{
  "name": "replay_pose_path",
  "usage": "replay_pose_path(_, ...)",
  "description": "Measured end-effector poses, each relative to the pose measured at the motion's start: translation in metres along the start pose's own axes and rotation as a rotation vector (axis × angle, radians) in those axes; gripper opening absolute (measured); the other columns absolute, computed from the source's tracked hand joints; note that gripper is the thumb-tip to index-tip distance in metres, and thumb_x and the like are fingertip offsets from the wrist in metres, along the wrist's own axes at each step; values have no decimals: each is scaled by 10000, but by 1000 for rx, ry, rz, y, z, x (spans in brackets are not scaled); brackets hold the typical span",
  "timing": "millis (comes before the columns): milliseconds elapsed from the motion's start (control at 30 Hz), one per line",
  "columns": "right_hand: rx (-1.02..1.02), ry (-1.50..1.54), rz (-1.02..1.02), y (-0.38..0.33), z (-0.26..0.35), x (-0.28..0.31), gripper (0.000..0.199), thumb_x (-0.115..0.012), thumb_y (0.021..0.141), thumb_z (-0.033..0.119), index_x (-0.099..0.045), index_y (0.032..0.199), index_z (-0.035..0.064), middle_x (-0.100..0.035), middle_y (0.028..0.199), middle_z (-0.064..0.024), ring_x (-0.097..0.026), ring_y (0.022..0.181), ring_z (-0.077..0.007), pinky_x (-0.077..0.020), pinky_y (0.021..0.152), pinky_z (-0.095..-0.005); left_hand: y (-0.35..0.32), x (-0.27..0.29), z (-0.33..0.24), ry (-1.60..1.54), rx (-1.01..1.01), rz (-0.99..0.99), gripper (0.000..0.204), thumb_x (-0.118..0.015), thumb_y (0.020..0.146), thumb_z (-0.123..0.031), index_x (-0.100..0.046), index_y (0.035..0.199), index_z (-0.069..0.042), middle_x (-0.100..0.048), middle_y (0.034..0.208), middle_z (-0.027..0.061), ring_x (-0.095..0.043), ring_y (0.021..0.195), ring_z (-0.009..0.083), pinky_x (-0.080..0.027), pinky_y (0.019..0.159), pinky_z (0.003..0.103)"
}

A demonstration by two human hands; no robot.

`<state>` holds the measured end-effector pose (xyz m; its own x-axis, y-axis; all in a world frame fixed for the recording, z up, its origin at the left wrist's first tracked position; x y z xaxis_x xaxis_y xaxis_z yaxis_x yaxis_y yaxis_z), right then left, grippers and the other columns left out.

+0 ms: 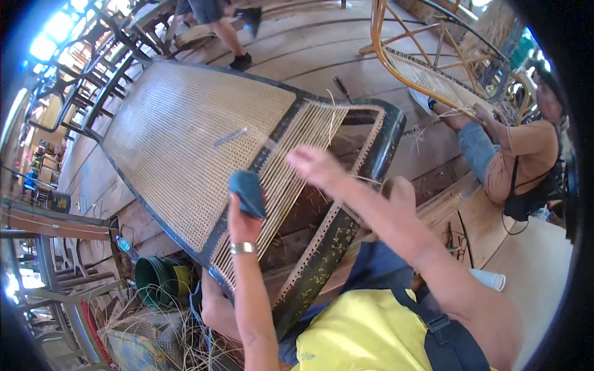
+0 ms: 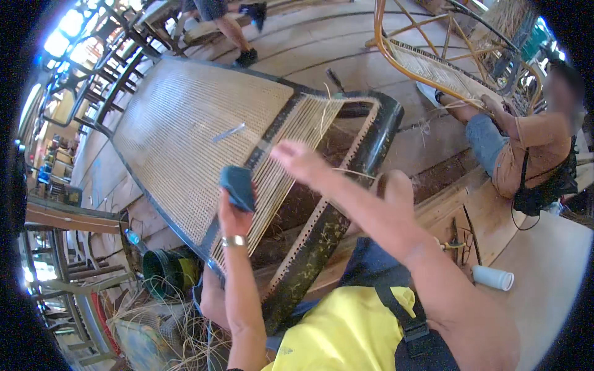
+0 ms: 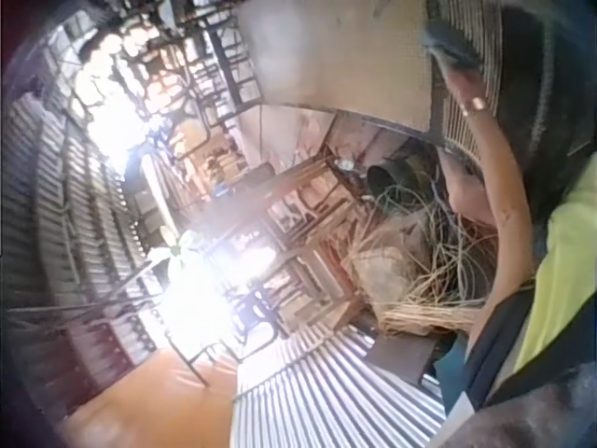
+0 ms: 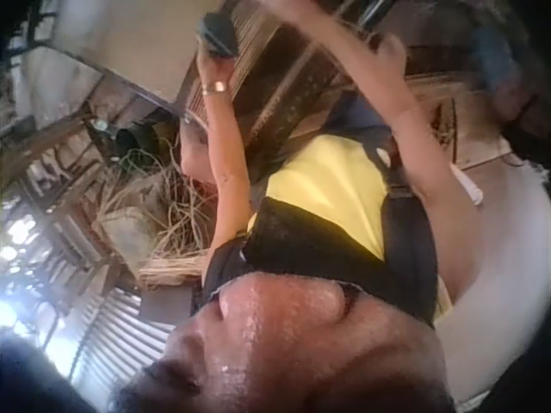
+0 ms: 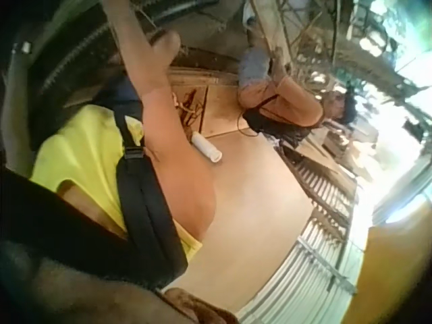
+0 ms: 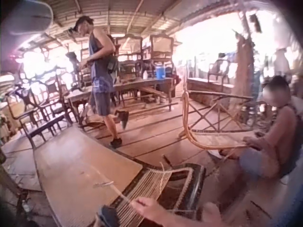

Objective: Weaving rattan or cane strips through a wooden furniture frame.

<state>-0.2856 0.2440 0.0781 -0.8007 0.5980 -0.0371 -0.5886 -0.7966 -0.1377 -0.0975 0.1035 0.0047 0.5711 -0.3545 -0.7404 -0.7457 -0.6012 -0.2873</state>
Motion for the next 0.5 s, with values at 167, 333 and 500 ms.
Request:
replay_pose_path(167,157,-456,-66,3,-47,-105,304,-548,839,248,-637,951,-20,-659,920,-285,-649,873,-457,-529,795,-502,0,7,31,52,-27,-106,550,-551,975,-548,-592,1253,-75,-664,1199,110,-661,1051,228,-556,915,414)
replay_pose_path(333,71,-623,110,18,-24,-101,253,-591,820,233,-682,856,-1,-683,853,-244,-678,809,-395,-534,725,-457,-4,-8,13,64,3,-28,372,-636,960,-438,-634,1116,-100,-694,1062,60,-682,934,201,-574,820,367)
replay_pose_path(500,391,-614,147,10,-20,-113,205,-567,928,202,-617,981,10,-678,814,-234,-679,796,-397,-530,710,-473,22,0,-11,-102,29,-205,237,-607,970,-340,-627,954,-104,-690,906,60,-655,802,196,-562,750,354)
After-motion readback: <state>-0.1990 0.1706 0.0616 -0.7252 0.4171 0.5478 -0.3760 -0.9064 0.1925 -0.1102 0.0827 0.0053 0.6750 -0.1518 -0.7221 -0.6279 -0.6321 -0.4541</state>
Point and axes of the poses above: each hand's wrist, its own y-axis towards the middle knuckle, its own x-axis out of the back of the hand, z = x × y, the point moved 2 cm from there along y, towards the middle knuckle
